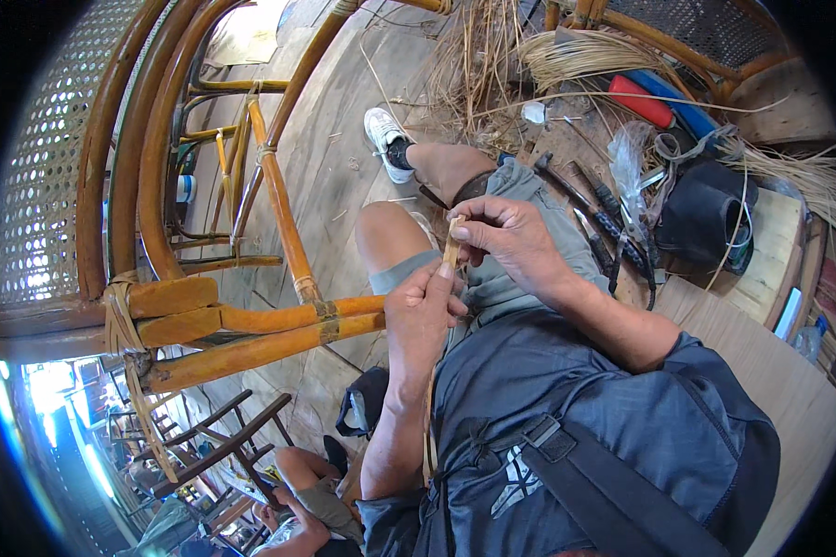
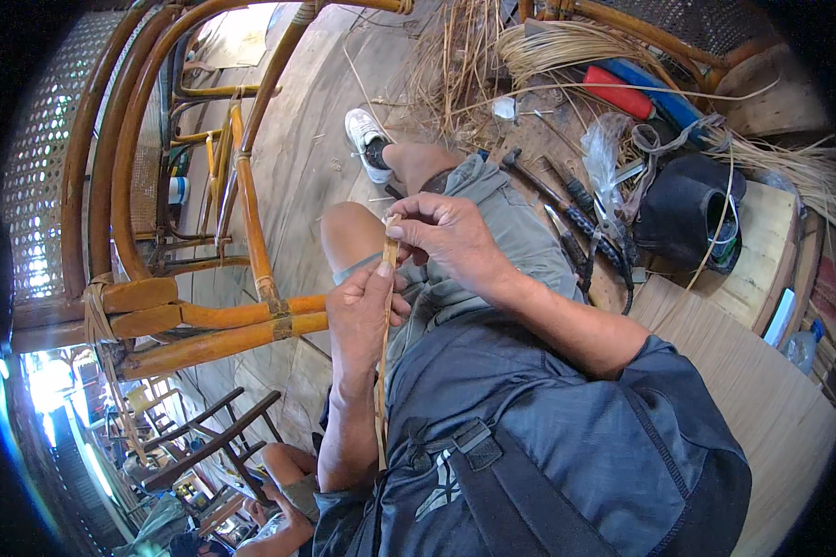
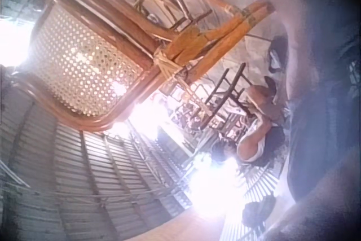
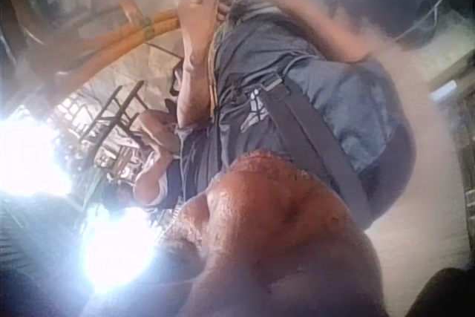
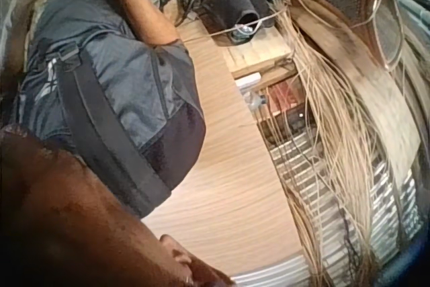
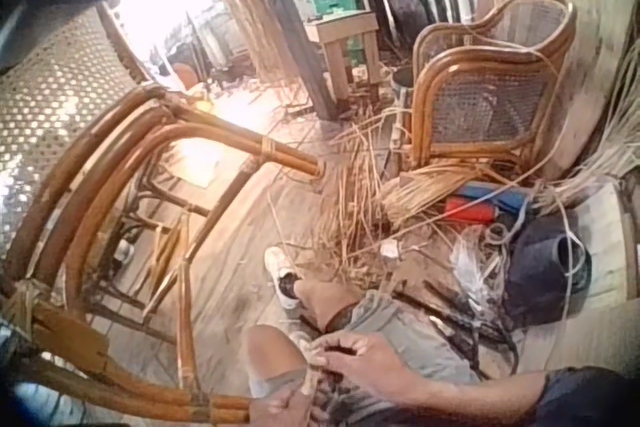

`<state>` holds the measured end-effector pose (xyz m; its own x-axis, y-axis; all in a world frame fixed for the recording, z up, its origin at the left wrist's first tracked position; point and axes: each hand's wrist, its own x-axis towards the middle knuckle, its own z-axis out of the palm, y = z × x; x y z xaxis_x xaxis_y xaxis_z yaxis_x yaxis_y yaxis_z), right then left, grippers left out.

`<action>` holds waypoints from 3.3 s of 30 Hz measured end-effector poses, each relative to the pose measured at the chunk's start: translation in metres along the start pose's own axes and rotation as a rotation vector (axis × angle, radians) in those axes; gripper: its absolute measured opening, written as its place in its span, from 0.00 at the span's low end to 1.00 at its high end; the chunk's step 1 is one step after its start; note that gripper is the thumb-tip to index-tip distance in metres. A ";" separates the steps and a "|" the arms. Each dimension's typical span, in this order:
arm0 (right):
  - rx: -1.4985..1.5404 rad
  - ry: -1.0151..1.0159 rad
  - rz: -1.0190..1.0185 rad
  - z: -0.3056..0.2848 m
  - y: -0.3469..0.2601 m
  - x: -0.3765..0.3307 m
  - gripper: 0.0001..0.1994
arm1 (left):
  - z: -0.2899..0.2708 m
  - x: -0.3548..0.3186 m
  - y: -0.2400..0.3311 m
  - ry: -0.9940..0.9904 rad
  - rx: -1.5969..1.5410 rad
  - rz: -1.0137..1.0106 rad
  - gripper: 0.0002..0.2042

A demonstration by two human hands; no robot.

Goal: Weaving and repairing rattan/bamboo chairs using hammer, pliers, and weaving strips.

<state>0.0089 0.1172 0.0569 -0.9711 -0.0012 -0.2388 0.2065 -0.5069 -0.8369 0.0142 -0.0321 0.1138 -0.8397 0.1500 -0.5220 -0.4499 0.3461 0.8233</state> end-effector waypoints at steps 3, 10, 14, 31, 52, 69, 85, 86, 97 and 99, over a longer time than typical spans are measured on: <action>0.042 -0.003 0.036 0.002 0.001 -0.001 0.08 | 0.000 0.001 -0.002 -0.013 0.004 -0.038 0.14; -0.031 0.036 0.003 -0.004 0.005 -0.003 0.07 | 0.009 0.004 -0.008 0.047 0.016 0.019 0.14; 0.061 -0.006 -0.031 0.008 0.008 -0.007 0.07 | 0.011 0.002 -0.010 0.240 0.160 0.079 0.11; -1.113 0.549 -0.029 -0.155 0.040 0.010 0.17 | -0.060 -0.094 0.054 0.513 0.641 0.567 0.03; -1.249 0.598 -0.553 -0.206 -0.002 0.011 0.17 | -0.187 -0.134 0.126 0.940 0.612 0.256 0.14; -0.341 -0.220 -0.230 0.011 -0.012 -0.038 0.14 | -0.188 -0.130 0.127 0.894 0.595 0.260 0.11; -0.630 -0.633 -0.655 0.112 -0.019 0.008 0.16 | -0.204 -0.129 0.116 0.882 0.639 0.301 0.12; -0.633 -0.636 -0.655 0.115 -0.021 0.008 0.16 | -0.206 -0.128 0.115 0.891 0.655 0.303 0.12; -0.685 -0.563 -0.839 0.135 -0.018 0.023 0.15 | -0.202 -0.130 0.116 0.847 0.581 0.337 0.10; -0.727 -0.570 -0.815 0.137 -0.023 0.023 0.15 | -0.203 -0.130 0.116 0.843 0.577 0.342 0.10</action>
<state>-0.0341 0.0109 0.1379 -0.7235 -0.3778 0.5777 -0.6423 0.0619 -0.7639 0.0098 -0.1994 0.3226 -0.9319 -0.2888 0.2194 -0.1256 0.8246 0.5516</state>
